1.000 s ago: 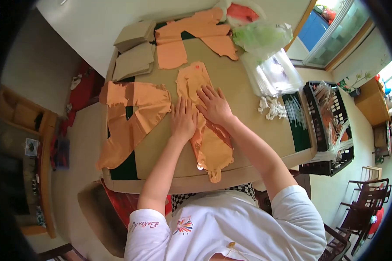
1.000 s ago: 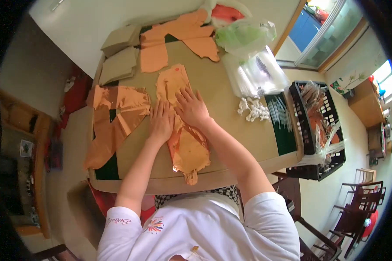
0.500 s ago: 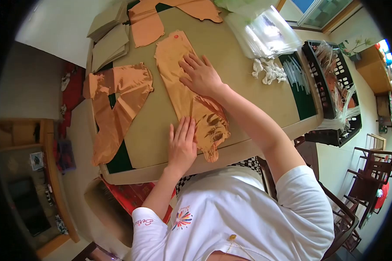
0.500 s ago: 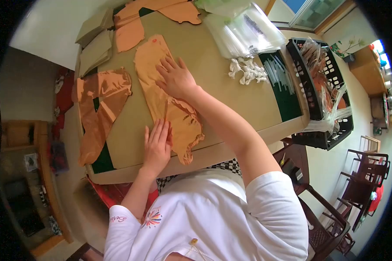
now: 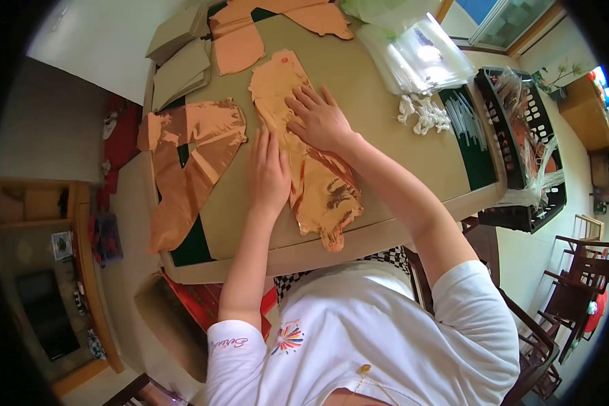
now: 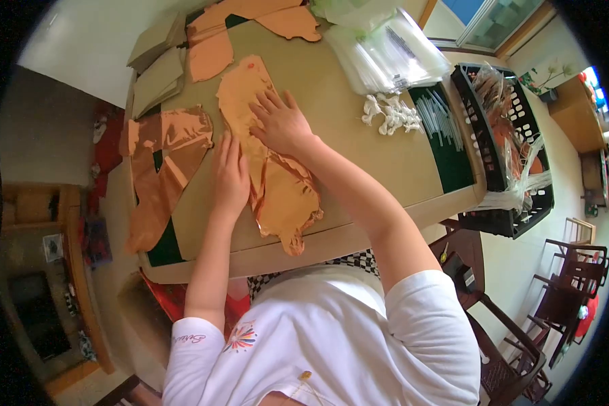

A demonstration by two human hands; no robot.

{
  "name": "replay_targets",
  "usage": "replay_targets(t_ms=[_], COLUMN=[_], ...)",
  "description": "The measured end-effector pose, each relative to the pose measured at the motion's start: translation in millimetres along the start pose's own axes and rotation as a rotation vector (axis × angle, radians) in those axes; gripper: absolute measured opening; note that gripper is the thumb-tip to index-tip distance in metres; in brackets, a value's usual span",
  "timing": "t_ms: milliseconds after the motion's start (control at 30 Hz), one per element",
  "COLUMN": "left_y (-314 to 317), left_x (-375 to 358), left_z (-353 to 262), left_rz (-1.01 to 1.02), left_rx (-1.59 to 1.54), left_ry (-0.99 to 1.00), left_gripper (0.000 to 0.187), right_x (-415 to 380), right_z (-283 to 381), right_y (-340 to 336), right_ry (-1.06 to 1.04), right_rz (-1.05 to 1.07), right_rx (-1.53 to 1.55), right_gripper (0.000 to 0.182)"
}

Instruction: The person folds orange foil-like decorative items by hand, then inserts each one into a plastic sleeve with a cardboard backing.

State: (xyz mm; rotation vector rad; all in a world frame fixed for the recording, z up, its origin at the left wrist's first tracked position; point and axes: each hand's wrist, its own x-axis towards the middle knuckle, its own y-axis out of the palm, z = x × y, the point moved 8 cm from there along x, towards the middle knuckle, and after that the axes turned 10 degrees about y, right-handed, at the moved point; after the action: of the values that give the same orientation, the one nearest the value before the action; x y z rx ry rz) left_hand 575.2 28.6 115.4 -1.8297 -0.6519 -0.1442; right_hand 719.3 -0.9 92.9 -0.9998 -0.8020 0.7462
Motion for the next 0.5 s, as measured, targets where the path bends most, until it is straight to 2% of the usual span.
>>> replay_targets(t_ms=[100,200,267,500], left_y=[25,34,37,38], left_x=[25,29,27,21], left_z=[17,30,34,36], left_rz=[0.036,0.101,0.105,0.177], left_rx=[0.179,0.241,0.251,0.299], left_ry=[0.007,-0.049,-0.046,-0.035], left_gripper=[0.051,0.053,0.054,0.057], right_x=[-1,-1,-2,-1], right_z=[-1,-1,-2,0], right_y=[0,0,1,3], right_ry=[-0.002,0.004,0.001,-0.014], right_rz=[0.003,-0.011,-0.052,0.008], right_rx=[-0.001,0.004,0.007,-0.015], right_gripper=[0.056,0.056,0.056,0.055])
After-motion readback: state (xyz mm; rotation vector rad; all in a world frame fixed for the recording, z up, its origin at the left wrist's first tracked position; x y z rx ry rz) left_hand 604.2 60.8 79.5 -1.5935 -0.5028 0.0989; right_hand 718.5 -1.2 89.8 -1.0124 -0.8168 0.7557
